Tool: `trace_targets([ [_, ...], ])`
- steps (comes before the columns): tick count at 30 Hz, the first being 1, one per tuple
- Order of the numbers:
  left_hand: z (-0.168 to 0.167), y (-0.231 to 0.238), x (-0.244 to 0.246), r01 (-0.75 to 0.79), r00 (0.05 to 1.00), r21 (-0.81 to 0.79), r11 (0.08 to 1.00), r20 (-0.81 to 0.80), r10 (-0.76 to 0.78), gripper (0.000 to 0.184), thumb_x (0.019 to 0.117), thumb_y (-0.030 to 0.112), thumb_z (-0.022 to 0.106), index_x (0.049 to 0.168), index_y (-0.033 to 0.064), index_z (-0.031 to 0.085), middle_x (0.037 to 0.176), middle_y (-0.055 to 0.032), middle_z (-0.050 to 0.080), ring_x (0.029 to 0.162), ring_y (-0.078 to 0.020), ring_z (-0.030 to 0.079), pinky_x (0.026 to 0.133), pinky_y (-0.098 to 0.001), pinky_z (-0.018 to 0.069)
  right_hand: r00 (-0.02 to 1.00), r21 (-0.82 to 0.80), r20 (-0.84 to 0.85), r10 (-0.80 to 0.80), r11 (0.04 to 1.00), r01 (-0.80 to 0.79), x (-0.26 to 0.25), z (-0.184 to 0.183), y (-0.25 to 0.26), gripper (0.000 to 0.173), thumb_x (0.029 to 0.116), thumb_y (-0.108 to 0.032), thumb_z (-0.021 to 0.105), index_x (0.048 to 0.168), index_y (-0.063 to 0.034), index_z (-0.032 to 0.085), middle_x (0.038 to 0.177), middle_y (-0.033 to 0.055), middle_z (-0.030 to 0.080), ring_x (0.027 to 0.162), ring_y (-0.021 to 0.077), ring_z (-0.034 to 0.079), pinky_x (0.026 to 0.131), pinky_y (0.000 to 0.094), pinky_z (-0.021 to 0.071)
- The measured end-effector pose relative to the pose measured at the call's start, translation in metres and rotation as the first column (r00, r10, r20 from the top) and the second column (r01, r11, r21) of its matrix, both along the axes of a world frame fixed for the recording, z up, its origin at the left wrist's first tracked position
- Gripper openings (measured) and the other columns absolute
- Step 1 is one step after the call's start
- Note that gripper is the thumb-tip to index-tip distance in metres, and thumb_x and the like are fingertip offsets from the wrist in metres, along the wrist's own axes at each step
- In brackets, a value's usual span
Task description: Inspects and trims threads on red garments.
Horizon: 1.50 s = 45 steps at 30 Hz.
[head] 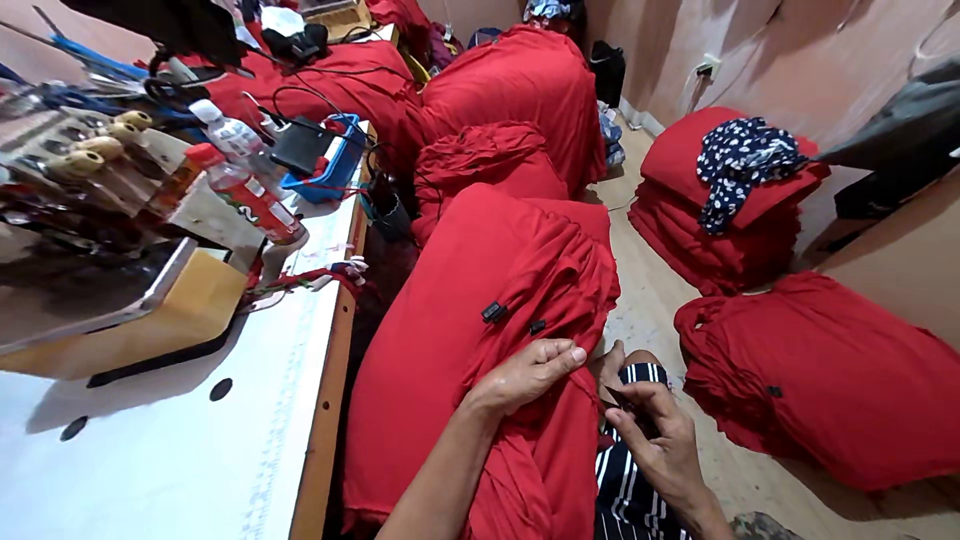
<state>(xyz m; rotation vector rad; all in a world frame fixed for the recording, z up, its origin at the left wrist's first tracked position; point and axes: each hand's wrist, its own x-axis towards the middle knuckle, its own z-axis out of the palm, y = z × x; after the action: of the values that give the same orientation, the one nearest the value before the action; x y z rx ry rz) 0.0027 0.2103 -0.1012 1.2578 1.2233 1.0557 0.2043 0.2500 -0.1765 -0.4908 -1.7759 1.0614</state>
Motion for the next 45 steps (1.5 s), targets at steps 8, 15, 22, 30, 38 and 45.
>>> trace_targets([
  [8, 0.0, 0.0, 0.0, 0.012, 1.0, -0.008, 1.0, -0.011, -0.012, 0.029, 0.1062, 0.013, 0.042, 0.078, 0.0161, 0.051, 0.068, 0.0128, 0.047, 0.062, 0.0056, 0.046, 0.06, -0.014, 0.0403, 1.0, 0.021, 0.01, 0.021, 1.0, -0.021, -0.003, 0.001, 0.0, 0.036, 0.0977, -0.031, 0.067, 0.107, 0.0031, 0.064, 0.083, 0.0009, 0.065, 0.068, -0.0067, 0.054, 0.063, 0.0092, 0.0468],
  [15, 0.0, 0.0, 0.001, 0.02, 0.998, -0.009, 1.0, -0.059, -0.02, 0.03, 0.1065, 0.012, 0.041, 0.078, 0.0157, 0.05, 0.068, 0.0123, 0.046, 0.063, 0.0051, 0.045, 0.061, -0.0144, 0.0396, 0.997, 0.134, 0.062, -0.055, 0.99, 0.047, -0.007, 0.005, 0.001, 0.037, 0.0997, -0.034, 0.064, 0.105, 0.0022, 0.067, 0.082, 0.0057, 0.068, 0.068, -0.0018, 0.058, 0.064, 0.0123, 0.0493],
  [22, 0.0, 0.0, 0.001, 0.026, 0.998, -0.007, 1.0, -0.056, -0.026, 0.03, 0.1062, 0.012, 0.042, 0.078, 0.0153, 0.051, 0.068, 0.0127, 0.047, 0.063, 0.0059, 0.046, 0.061, -0.014, 0.0402, 0.998, 0.189, 0.025, -0.06, 0.981, 0.054, -0.007, 0.004, 0.002, 0.03, 0.1029, -0.025, 0.06, 0.099, 0.0028, 0.069, 0.085, 0.0072, 0.072, 0.075, -0.0008, 0.065, 0.071, 0.0121, 0.0527],
  [30, -0.001, 0.0, 0.001, 0.032, 0.999, 0.001, 0.999, -0.012, -0.032, 0.029, 0.106, 0.012, 0.042, 0.078, 0.0157, 0.05, 0.068, 0.0128, 0.047, 0.062, 0.0061, 0.046, 0.06, -0.0137, 0.04, 0.917, -0.458, -0.29, -0.273, 0.881, 0.117, 0.004, 0.021, 0.01, 0.018, 0.1072, -0.01, 0.044, 0.098, -0.0128, 0.059, 0.074, -0.015, 0.062, 0.056, -0.007, 0.052, 0.051, 0.0097, 0.0438],
  [38, -0.002, 0.001, -0.001, 0.061, 0.998, 0.029, 0.998, -0.036, -0.06, 0.03, 0.1055, 0.012, 0.042, 0.077, 0.0166, 0.05, 0.067, 0.0139, 0.046, 0.062, 0.0067, 0.045, 0.059, -0.0132, 0.0389, 0.995, -0.537, -0.087, 0.055, 0.838, -0.093, 0.011, 0.011, 0.015, 0.039, 0.0919, -0.013, 0.064, 0.129, 0.0001, 0.059, 0.092, -0.0103, 0.068, 0.069, -0.0065, 0.058, 0.063, 0.0132, 0.0503],
  [45, -0.003, -0.001, -0.003, 0.095, 0.991, 0.147, 0.984, -0.111, -0.079, 0.028, 0.1054, 0.013, 0.043, 0.079, 0.0151, 0.05, 0.069, 0.0142, 0.046, 0.065, 0.0079, 0.045, 0.061, -0.0126, 0.0384, 0.873, -0.594, -0.238, 0.427, 0.647, -0.478, -0.006, 0.006, 0.008, 0.025, 0.0891, -0.013, 0.065, 0.114, -0.0111, 0.064, 0.09, -0.0146, 0.068, 0.067, -0.0065, 0.058, 0.055, 0.0133, 0.0482],
])
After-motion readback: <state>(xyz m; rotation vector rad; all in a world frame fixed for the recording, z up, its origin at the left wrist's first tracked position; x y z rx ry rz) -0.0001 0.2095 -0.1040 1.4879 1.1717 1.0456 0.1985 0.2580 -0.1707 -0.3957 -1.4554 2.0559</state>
